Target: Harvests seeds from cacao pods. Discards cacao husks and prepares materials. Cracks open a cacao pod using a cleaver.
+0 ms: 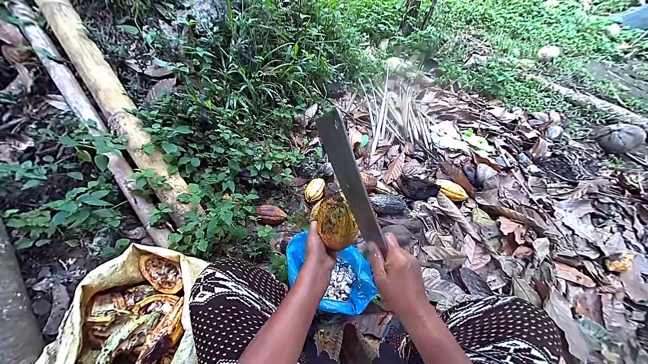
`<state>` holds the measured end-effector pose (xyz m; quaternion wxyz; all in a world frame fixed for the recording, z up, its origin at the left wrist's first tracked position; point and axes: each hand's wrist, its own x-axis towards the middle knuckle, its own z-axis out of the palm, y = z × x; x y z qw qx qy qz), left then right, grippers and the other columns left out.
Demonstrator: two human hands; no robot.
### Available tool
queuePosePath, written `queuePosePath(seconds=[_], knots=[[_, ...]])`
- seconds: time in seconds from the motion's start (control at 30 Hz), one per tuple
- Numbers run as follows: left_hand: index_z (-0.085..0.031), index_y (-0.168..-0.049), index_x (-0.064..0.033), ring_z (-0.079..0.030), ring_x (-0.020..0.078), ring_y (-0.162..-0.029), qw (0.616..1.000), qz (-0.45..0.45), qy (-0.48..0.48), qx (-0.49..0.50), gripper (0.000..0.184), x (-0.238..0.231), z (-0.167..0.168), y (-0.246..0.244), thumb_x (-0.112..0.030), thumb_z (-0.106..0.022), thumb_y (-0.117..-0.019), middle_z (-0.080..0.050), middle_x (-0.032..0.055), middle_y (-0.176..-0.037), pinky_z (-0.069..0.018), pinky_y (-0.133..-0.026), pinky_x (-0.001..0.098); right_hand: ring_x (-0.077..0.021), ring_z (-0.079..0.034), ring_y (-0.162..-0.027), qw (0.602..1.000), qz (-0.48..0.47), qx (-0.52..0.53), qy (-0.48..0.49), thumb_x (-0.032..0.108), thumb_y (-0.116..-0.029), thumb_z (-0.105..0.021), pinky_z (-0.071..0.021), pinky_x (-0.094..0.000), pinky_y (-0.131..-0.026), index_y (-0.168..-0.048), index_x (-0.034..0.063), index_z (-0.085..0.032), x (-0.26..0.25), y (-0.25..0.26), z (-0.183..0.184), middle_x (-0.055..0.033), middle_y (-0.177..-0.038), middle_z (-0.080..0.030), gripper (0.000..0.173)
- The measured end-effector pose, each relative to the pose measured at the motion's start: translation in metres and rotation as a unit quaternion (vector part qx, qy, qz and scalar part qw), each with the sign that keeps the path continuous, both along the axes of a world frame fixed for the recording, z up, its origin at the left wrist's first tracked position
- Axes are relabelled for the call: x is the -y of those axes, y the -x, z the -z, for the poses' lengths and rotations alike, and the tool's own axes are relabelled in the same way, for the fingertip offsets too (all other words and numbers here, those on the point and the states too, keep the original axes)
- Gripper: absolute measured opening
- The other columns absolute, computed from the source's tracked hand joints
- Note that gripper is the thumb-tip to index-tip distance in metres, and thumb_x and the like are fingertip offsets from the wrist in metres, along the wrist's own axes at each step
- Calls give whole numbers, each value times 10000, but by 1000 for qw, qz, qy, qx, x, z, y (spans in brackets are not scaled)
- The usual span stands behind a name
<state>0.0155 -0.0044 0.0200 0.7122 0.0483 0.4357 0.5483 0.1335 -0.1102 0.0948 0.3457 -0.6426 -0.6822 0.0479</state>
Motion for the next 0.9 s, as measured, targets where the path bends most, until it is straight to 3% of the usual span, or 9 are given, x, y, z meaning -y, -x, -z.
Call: queuePosePath(seconds=[0.13,0.23,0.4,0.53,0.63,0.7,0.77,0.83,0.9], knots=[[-545,-1289,-97,-659,239,-987,990,26,-137,-23,561,5,1,-6,-454,-150,-1114,-668,124,-1088,-557,-833,447,-321,-688,-682,999,-34,-13,20,249,-1049,-487,-558,-497,-650,-1054,-49,-671,-4,-6,-15,-166,-737,-667,351],[-522,-1372,-153,-665,196,-1068,973,76,-216,-14,713,8,-1,-6,-629,-99,-1050,-684,84,-1164,-565,-899,410,-330,-692,-690,999,-34,-12,13,246,-1049,-493,-561,-500,-664,-1055,-58,-669,-4,-2,-21,-177,-748,-672,352],[-524,-1360,-181,-670,191,-1064,979,17,-197,54,767,6,2,-5,-736,-146,-990,-686,72,-1169,-576,-878,412,-318,-700,-703,999,-43,-32,-5,237,-1048,-499,-571,-488,-674,-1086,-72,-675,-4,2,-17,-172,-760,-681,358],[-520,-1386,-202,-655,232,-1120,982,-19,-167,91,810,0,4,-1,-786,-156,-958,-671,89,-1226,-568,-906,472,-162,-625,-585,983,-48,-67,-162,232,-1057,-504,-538,-327,-556,-978,-31,-656,7,3,-34,-92,-695,-636,314],[-525,-1391,-225,-650,232,-1139,983,-37,-158,81,826,-2,3,1,-801,-133,-947,-671,76,-1242,-563,-918,479,-75,-622,-624,968,-70,-104,-219,209,-1066,-525,-549,-218,-605,-1011,-47,-635,20,1,-52,-85,-731,-646,284],[-524,-1391,-232,-646,224,-1143,983,-35,-170,64,826,-1,-4,1,-800,-123,-946,-669,65,-1241,-559,-923,478,-151,-648,-608,989,-51,-50,-131,220,-1054,-526,-565,-303,-586,-1001,-42,-657,22,-1,-36,-100,-715,-658,297],[-519,-1405,-222,-650,217,-1138,980,-22,-197,30,852,3,-4,0,-809,-115,-936,-674,71,-1240,-561,-928,479,-358,-715,-757,994,-36,2,107,234,-1071,-456,-571,-526,-710,-1152,-52,-650,19,-3,-15,-196,-813,-696,356],[-485,-1438,-184,-643,226,-1147,979,5,-206,-3,853,5,4,-2,-775,-96,-961,-660,102,-1257,-554,-942,476,-404,-710,-902,972,-31,-12,232,255,-1089,-418,-545,-573,-836,-1289,-40,-598,13,-10,-3,-227,-924,-706,400],[-446,-1461,-150,-628,212,-1156,977,40,-206,-41,812,4,5,-1,-714,-90,-999,-638,112,-1279,-543,-958,441,-393,-707,-901,970,-24,-43,239,257,-1087,-432,-544,-569,-844,-1285,-48,-592,13,-17,1,-230,-925,-700,397]])
